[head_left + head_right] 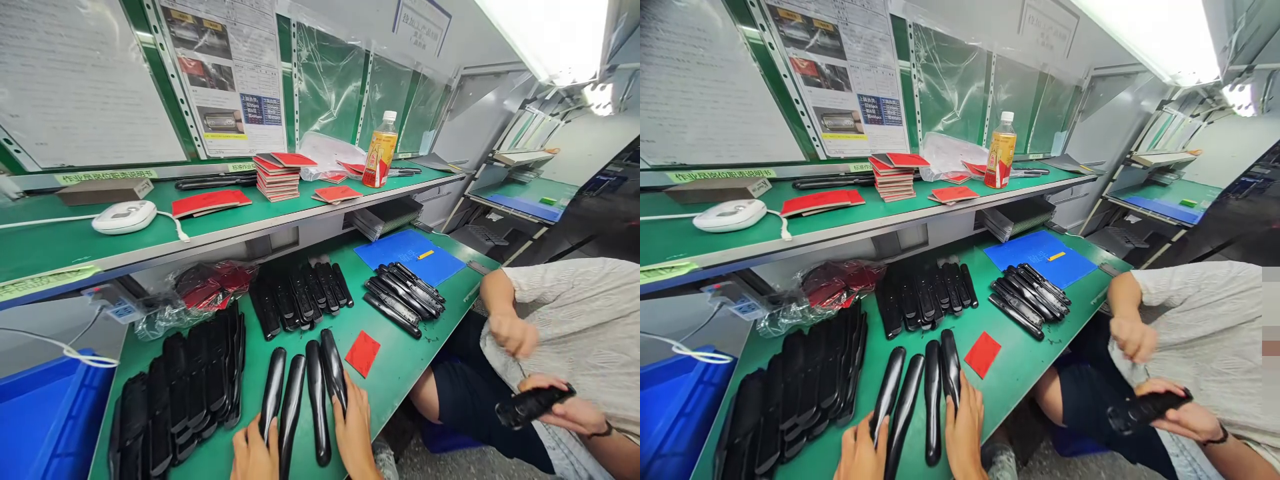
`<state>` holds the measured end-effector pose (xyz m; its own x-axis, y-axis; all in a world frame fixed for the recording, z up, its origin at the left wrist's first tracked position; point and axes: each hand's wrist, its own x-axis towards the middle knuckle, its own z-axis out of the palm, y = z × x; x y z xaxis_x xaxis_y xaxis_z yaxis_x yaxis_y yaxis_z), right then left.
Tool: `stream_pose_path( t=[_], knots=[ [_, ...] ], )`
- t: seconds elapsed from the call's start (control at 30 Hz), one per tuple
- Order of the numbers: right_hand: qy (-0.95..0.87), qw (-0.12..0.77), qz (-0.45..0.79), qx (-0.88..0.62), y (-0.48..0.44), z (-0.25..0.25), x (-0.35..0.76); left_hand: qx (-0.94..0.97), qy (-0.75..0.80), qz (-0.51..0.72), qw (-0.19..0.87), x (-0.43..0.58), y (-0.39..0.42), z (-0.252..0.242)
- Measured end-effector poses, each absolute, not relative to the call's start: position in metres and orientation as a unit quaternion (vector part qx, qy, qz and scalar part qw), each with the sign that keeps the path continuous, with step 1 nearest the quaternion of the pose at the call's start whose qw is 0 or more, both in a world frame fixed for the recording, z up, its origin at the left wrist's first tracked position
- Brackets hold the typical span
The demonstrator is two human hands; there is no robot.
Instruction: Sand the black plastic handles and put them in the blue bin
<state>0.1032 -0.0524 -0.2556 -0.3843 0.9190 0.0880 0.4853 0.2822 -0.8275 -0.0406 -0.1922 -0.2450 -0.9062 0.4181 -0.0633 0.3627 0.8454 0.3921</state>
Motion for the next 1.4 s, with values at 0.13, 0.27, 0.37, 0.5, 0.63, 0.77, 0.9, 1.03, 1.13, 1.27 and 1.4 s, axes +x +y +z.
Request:
stream_pose_path(
  t=[0.13, 0.27, 0.37, 0.5, 0.63, 0.77, 0.9, 1.03, 1.13, 1.27, 1.4],
  knots=[
    [-0.762, 0.289, 0.358, -0.455, -0.051, -0.255, 0.111, 0.232, 0.965, 0.113, -0.044, -0.033, -0.193, -0.243],
    [-0.772, 0.285, 0.338, -0.457, -0.054, -0.255, 0.129, 0.352, 0.911, 0.189, -0.102, -0.024, -0.178, -0.236],
    [-0.776, 0.279, 0.321, -0.466, -0.055, -0.254, 0.143, 0.529, 0.813, 0.230, -0.077, -0.017, -0.149, -0.234],
    [-0.783, 0.264, 0.314, -0.467, -0.055, -0.252, 0.153, 0.627, 0.755, 0.193, -0.030, -0.015, -0.106, -0.236],
    [-0.783, 0.262, 0.319, -0.465, -0.051, -0.253, 0.157, 0.627, 0.762, 0.162, -0.007, -0.011, -0.087, -0.242],
    [-0.770, 0.271, 0.324, -0.478, -0.044, -0.254, 0.159, 0.602, 0.786, 0.141, -0.003, 0.007, -0.089, -0.251],
    [-0.749, 0.277, 0.355, -0.486, -0.044, -0.249, 0.163, 0.542, 0.828, 0.144, -0.009, 0.029, -0.093, -0.257],
    [-0.708, 0.277, 0.421, -0.494, -0.052, -0.244, 0.178, 0.508, 0.847, 0.155, 0.007, 0.045, -0.094, -0.255],
    [-0.640, 0.279, 0.481, -0.530, -0.056, -0.248, 0.196, 0.493, 0.853, 0.167, 0.020, 0.053, -0.094, -0.250],
    [-0.498, 0.202, 0.619, -0.573, -0.053, -0.259, 0.213, 0.496, 0.847, 0.186, 0.036, 0.059, -0.096, -0.251],
    [-0.359, 0.055, 0.795, -0.485, -0.046, -0.259, 0.217, 0.502, 0.837, 0.212, 0.044, 0.067, -0.099, -0.260]
  ],
)
